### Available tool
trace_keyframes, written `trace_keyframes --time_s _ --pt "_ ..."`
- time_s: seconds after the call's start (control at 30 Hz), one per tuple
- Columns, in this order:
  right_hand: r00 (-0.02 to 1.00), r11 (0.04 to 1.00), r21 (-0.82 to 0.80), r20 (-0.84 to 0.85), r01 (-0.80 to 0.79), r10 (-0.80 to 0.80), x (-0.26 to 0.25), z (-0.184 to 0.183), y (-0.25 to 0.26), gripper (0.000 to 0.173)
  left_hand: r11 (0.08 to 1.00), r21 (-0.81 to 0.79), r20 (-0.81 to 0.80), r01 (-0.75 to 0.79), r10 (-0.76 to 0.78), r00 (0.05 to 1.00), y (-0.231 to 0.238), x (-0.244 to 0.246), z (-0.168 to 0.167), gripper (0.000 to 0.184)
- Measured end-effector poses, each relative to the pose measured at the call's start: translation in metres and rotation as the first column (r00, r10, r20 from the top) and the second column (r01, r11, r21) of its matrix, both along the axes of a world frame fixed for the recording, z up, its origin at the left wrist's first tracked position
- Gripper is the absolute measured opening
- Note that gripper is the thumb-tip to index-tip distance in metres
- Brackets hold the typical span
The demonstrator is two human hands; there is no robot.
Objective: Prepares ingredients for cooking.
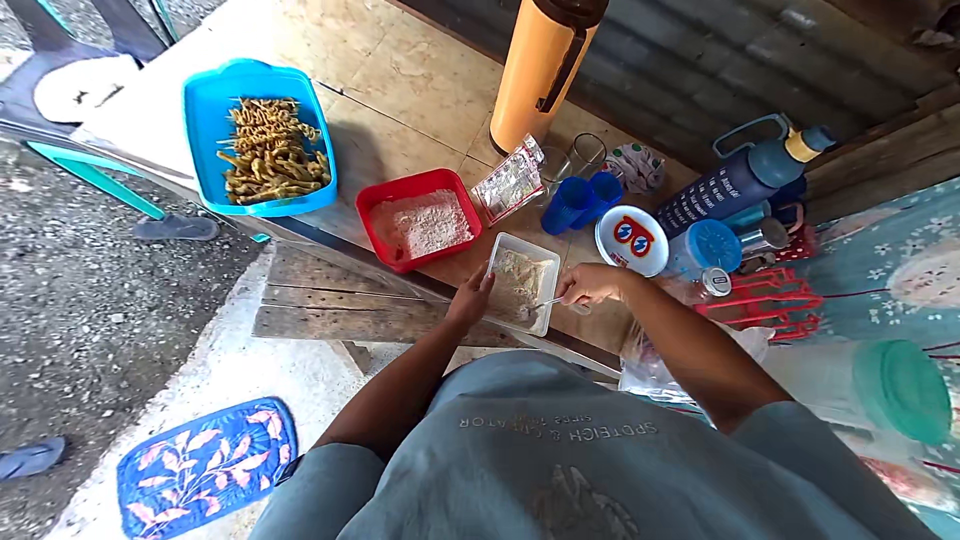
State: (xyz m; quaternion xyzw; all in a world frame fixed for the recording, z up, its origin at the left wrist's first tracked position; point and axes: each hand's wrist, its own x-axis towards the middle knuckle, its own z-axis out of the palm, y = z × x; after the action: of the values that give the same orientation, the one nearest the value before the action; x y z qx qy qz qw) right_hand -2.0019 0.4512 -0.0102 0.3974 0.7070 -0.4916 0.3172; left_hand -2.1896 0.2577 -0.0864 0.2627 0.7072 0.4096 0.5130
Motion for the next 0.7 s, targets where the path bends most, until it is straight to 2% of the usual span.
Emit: trace_keyframes --time_s 0.03,0.1,0.2,0.3,0.37,0.47,0.53,0.63,0.7 --pt "0.996 0.997 -0.005 -0.035 0.080 -0.080 0.003 -0.003 -0.009 0.019 1.000 -0.006 0.000 -0.005 0.005 1.000 0.000 0.000 0.002 0.056" --pt "0.983 0.980 0.139 -0.138 0.139 -0.120 0.004 -0.012 -0.024 0.017 1.000 -0.015 -0.019 -0.007 0.007 1.000 0.000 0.001 0.007 0.057" --pt "0.989 0.859 0.511 -0.144 0.038 0.042 0.007 0.008 -0.049 0.020 0.999 -0.022 -0.075 -0.027 0.025 0.997 0.001 0.002 0.012 0.055" --pt "0.974 0.699 0.713 -0.189 0.051 0.121 0.020 0.022 -0.073 0.026 0.999 -0.025 -0.159 0.025 -0.029 0.987 0.002 -0.001 0.015 0.048" --pt "0.975 0.649 0.755 -0.199 0.089 0.099 0.022 0.010 -0.082 0.030 0.994 -0.050 -0.252 0.099 -0.108 0.962 0.002 -0.005 0.016 0.046" --pt "0.987 0.688 0.725 -0.119 0.015 0.104 0.020 -0.005 -0.098 0.044 0.954 -0.174 -0.355 0.243 -0.291 0.888 -0.002 -0.014 0.022 0.048" --pt "0.982 0.659 0.752 -0.124 -0.001 0.143 0.031 0.000 -0.112 0.041 0.919 -0.246 -0.310 0.307 -0.375 0.874 -0.006 -0.017 0.025 0.052" --pt "0.974 0.615 0.785 -0.188 0.070 0.129 0.055 0.018 -0.130 0.035 0.901 -0.266 -0.267 0.342 -0.409 0.872 -0.006 -0.019 0.022 0.056" --pt "0.982 0.662 0.749 -0.148 0.033 0.118 0.051 0.018 -0.139 0.035 0.879 -0.295 -0.268 0.374 -0.452 0.851 -0.002 -0.019 0.023 0.056"
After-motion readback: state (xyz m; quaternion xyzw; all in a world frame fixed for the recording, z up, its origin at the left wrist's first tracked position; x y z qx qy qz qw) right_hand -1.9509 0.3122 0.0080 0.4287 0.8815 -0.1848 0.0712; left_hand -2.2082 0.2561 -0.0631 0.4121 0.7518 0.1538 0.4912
